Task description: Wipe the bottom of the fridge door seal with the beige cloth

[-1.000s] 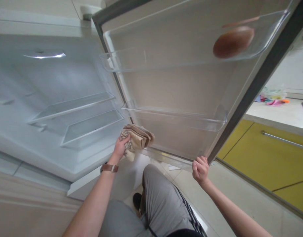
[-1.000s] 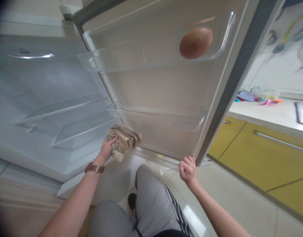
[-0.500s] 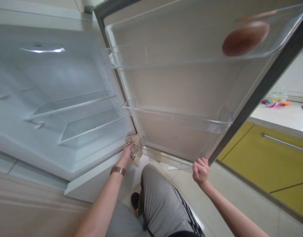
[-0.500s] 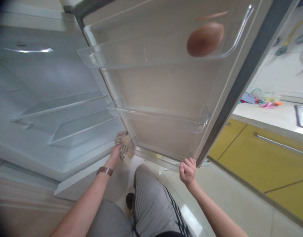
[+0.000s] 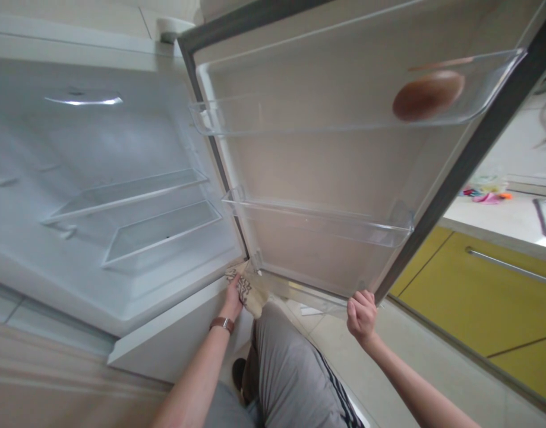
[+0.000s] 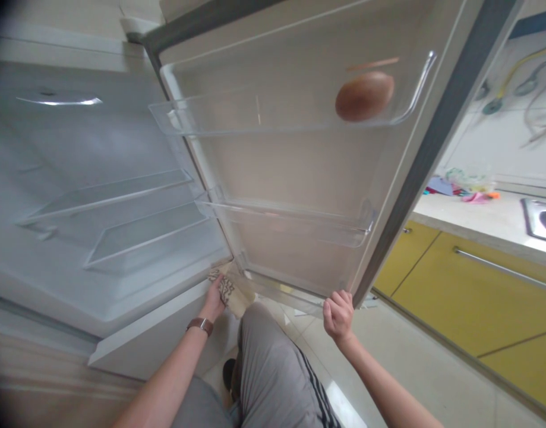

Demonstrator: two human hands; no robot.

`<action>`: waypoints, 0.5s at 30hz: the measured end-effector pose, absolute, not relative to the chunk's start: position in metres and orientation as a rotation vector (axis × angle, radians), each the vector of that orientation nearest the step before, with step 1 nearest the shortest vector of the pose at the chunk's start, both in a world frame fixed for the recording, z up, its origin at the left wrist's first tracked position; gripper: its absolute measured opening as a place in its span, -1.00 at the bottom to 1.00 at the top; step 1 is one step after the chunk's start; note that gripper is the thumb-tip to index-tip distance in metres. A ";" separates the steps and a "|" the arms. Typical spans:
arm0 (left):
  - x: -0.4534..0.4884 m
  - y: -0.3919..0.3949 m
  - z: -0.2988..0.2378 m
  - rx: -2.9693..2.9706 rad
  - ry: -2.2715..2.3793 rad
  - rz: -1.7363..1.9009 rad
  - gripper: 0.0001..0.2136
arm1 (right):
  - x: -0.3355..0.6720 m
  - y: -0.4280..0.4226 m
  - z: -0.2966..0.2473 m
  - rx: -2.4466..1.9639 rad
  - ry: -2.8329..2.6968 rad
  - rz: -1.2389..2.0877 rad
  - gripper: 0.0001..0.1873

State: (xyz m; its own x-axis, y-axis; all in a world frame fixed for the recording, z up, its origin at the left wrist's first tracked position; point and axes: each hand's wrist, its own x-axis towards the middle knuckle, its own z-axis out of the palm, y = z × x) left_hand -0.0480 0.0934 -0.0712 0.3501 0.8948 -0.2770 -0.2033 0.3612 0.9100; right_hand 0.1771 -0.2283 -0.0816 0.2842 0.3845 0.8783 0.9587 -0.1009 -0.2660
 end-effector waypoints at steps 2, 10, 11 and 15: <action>-0.049 0.102 -0.059 0.908 0.908 0.869 -0.72 | 0.178 -0.229 -0.082 -1.663 -1.246 -0.796 -0.55; -0.034 0.114 -0.021 1.166 0.886 1.109 -0.65 | 0.178 -0.229 -0.084 -1.641 -1.261 -0.793 -0.56; -0.032 0.110 -0.022 1.202 0.908 1.110 -0.66 | 0.178 -0.229 -0.084 -1.637 -1.262 -0.794 -0.56; -0.030 0.098 -0.029 1.331 0.998 1.117 -0.75 | 0.177 -0.228 -0.083 -1.631 -1.262 -0.794 -0.57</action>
